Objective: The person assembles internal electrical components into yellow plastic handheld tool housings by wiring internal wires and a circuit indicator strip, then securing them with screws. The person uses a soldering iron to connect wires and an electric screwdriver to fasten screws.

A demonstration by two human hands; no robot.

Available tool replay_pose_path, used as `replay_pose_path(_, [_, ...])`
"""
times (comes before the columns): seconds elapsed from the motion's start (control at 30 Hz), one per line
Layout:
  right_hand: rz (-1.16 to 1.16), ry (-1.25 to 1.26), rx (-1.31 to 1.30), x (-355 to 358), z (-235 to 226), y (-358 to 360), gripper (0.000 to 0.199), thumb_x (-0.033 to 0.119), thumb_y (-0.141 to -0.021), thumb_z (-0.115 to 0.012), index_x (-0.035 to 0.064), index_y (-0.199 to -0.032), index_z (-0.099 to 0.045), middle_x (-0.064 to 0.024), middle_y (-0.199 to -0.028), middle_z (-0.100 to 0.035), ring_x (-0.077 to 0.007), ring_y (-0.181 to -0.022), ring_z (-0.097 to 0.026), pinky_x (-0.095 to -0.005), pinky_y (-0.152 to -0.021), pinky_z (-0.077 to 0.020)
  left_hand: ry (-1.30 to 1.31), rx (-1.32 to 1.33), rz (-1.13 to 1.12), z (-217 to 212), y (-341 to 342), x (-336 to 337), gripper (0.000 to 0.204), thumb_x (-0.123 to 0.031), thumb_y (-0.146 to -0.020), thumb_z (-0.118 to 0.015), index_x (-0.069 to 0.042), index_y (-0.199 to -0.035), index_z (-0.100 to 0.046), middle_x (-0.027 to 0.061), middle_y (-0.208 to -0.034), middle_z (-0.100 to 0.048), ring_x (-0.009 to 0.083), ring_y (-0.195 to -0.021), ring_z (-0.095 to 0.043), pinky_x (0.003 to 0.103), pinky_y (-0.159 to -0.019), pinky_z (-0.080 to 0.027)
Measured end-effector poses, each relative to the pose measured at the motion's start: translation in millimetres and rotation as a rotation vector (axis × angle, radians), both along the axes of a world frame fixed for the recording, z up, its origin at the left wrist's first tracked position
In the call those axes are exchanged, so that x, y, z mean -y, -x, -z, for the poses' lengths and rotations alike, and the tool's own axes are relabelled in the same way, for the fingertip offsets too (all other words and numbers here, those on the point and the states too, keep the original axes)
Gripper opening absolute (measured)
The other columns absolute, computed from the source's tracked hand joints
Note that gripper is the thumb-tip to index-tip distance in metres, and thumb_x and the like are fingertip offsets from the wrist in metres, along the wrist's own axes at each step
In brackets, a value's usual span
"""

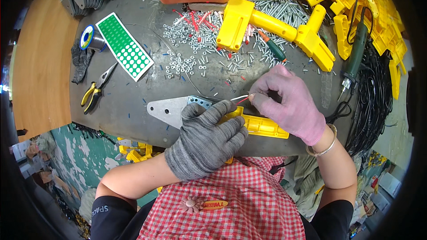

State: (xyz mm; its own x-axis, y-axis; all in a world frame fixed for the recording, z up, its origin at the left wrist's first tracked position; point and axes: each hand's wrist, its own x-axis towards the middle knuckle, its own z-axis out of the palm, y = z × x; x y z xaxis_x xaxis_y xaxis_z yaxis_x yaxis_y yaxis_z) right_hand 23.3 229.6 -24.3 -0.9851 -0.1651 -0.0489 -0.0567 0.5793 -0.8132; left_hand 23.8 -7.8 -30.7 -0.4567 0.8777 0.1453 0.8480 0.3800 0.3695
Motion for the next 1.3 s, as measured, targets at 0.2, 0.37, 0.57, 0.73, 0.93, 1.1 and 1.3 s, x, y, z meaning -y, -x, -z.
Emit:
replay_pose_path(0.2, [0.170,-0.067,-0.291,-1,-6,-24,0.008,0.015,-0.084,-0.069,0.0074,-0.085,-0.071,-0.0053,-0.087,-0.071,-0.0263,-0.079,-0.062,-0.0374,-0.085,-0.0465,-0.019,-0.054,0.022,5,-2,3,0.036,-0.022,-0.078,-0.065,-0.017,-0.113,-0.073,0.0012,-0.114,-0.073,0.0297,-0.121,-0.061,0.056,-0.093,-0.035])
replay_pose_path(0.37, [-0.093,-0.066,-0.319,-7,-11,-52,0.018,0.022,-0.079,-0.074,0.0145,-0.094,-0.073,-0.0007,-0.094,-0.069,-0.0218,-0.089,-0.059,-0.0385,-0.087,-0.0411,-0.076,0.002,-0.007,8,3,0,0.033,-0.023,-0.075,-0.068,-0.018,-0.108,-0.073,-0.0009,-0.108,-0.073,0.0276,-0.114,-0.063,0.052,-0.089,-0.036])
replay_pose_path(0.57, [-0.176,-0.460,-0.284,13,-2,-61,0.012,0.024,-0.071,-0.074,0.0161,-0.078,-0.069,0.0008,-0.081,-0.054,-0.0243,-0.091,-0.053,-0.0419,-0.083,-0.0418,-0.130,-0.041,-0.050,12,-1,-2,0.036,-0.024,-0.072,-0.071,-0.020,-0.108,-0.074,-0.0026,-0.108,-0.073,0.0264,-0.112,-0.061,0.050,-0.092,-0.032])
replay_pose_path(0.73, [-0.174,-0.362,-0.233,8,-3,-59,0.012,0.023,-0.072,-0.075,0.0156,-0.080,-0.070,-0.0001,-0.083,-0.057,-0.0251,-0.088,-0.053,-0.0413,-0.083,-0.0423,-0.222,0.028,-0.098,18,-2,-6,0.037,-0.020,-0.069,-0.076,-0.018,-0.106,-0.073,-0.0013,-0.101,-0.072,0.0273,-0.111,-0.060,0.049,-0.094,-0.031])
replay_pose_path(0.93, [-0.077,-0.149,-0.187,8,-11,-52,0.021,0.018,-0.072,-0.075,0.0123,-0.091,-0.069,-0.0047,-0.086,-0.059,-0.0280,-0.086,-0.053,-0.0430,-0.084,-0.0438,-0.265,0.078,-0.241,20,-7,-12,0.029,-0.016,-0.067,-0.080,-0.016,-0.094,-0.068,0.0029,-0.094,-0.068,0.0288,-0.106,-0.064,0.050,-0.094,-0.034])
replay_pose_path(1.1, [-0.165,-0.295,-0.204,8,-7,-50,0.019,0.017,-0.072,-0.075,0.0123,-0.089,-0.069,-0.0047,-0.089,-0.060,-0.0277,-0.087,-0.054,-0.0422,-0.084,-0.0439,-0.253,0.103,-0.242,15,-5,-12,0.027,-0.012,-0.069,-0.079,-0.016,-0.094,-0.069,0.0029,-0.095,-0.069,0.0297,-0.106,-0.065,0.049,-0.093,-0.036])
replay_pose_path(1.3, [-0.212,-0.306,-0.259,7,-6,-50,0.011,0.023,-0.074,-0.075,0.0155,-0.079,-0.069,-0.0011,-0.083,-0.060,-0.0250,-0.086,-0.054,-0.0411,-0.084,-0.0430,-0.255,0.085,-0.160,17,-8,-7,0.029,-0.012,-0.070,-0.082,-0.017,-0.098,-0.073,-0.0004,-0.096,-0.072,0.0301,-0.108,-0.065,0.047,-0.090,-0.038])
